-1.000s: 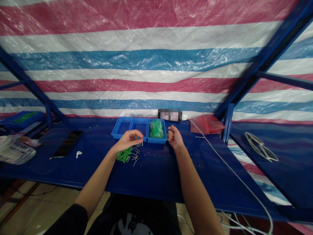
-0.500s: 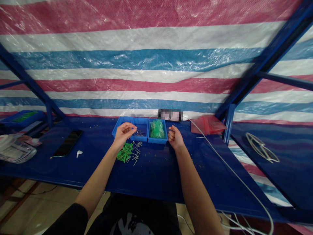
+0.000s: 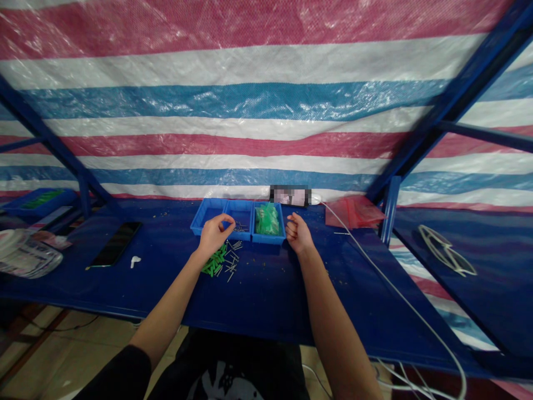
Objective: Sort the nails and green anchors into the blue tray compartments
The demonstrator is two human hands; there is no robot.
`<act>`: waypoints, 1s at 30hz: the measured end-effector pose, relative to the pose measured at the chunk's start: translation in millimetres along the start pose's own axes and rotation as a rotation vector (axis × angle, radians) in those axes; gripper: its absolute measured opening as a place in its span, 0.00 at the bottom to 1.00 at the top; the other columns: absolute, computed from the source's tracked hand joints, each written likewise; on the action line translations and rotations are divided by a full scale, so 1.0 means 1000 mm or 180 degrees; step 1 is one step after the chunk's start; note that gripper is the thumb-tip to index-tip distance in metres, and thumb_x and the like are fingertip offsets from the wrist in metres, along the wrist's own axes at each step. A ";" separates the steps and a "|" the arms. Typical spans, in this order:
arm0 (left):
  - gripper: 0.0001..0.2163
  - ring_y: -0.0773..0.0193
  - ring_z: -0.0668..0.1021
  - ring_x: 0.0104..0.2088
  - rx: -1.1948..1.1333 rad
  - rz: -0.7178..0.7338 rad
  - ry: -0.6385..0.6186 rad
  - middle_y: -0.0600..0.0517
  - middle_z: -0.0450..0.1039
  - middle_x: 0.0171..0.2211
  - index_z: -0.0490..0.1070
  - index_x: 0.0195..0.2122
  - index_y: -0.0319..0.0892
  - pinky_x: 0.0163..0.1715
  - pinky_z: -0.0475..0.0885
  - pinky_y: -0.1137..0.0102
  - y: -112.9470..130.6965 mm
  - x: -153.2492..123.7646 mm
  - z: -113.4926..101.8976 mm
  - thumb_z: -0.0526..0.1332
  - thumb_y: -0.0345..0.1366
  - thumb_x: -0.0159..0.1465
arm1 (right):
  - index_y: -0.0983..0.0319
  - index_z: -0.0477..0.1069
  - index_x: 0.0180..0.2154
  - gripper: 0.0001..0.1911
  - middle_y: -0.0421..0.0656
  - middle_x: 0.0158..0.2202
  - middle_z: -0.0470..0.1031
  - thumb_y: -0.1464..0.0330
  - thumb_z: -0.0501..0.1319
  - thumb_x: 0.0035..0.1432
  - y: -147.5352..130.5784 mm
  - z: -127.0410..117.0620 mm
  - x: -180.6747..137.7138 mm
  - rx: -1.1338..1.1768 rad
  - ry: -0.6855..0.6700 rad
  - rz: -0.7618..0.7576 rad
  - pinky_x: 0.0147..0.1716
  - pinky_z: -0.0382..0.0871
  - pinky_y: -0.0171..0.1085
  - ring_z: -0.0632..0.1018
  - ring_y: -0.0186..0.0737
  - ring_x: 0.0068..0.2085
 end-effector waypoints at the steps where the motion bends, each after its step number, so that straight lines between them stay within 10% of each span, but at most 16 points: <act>1: 0.05 0.70 0.70 0.22 0.0095 -0.0014 -0.0017 0.54 0.74 0.30 0.72 0.34 0.43 0.27 0.64 0.73 0.000 0.000 0.000 0.59 0.34 0.58 | 0.60 0.62 0.27 0.10 0.28 0.07 0.46 0.62 0.57 0.54 0.000 0.000 0.000 -0.0006 -0.0001 0.0004 0.06 0.39 0.25 0.47 0.25 0.09; 9: 0.07 0.67 0.74 0.29 0.0006 0.0192 -0.0278 0.52 0.76 0.36 0.72 0.37 0.42 0.32 0.68 0.72 0.002 0.000 0.001 0.60 0.33 0.58 | 0.60 0.62 0.26 0.10 0.28 0.07 0.45 0.63 0.55 0.56 -0.001 0.004 -0.003 0.0100 0.0094 0.0081 0.05 0.39 0.25 0.47 0.25 0.08; 18: 0.09 0.63 0.77 0.35 0.0168 0.0853 -0.1552 0.53 0.77 0.34 0.71 0.39 0.43 0.35 0.68 0.70 0.009 -0.011 0.011 0.60 0.34 0.57 | 0.60 0.61 0.26 0.10 0.27 0.07 0.45 0.62 0.57 0.55 -0.002 0.003 -0.003 0.0024 0.0048 0.0035 0.06 0.39 0.25 0.46 0.25 0.09; 30: 0.09 0.60 0.77 0.36 0.0902 0.1084 -0.1688 0.52 0.77 0.34 0.72 0.37 0.44 0.34 0.69 0.69 0.007 -0.014 0.014 0.58 0.29 0.56 | 0.60 0.61 0.26 0.10 0.27 0.07 0.46 0.62 0.57 0.55 -0.001 0.001 -0.003 0.0002 0.0043 0.0000 0.06 0.40 0.25 0.47 0.25 0.09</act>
Point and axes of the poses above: each hand's wrist, its own x-axis towards the middle knuckle, its own z-axis out of the palm, y = z × x, the point moved 2 cm from there along x, towards the middle knuckle
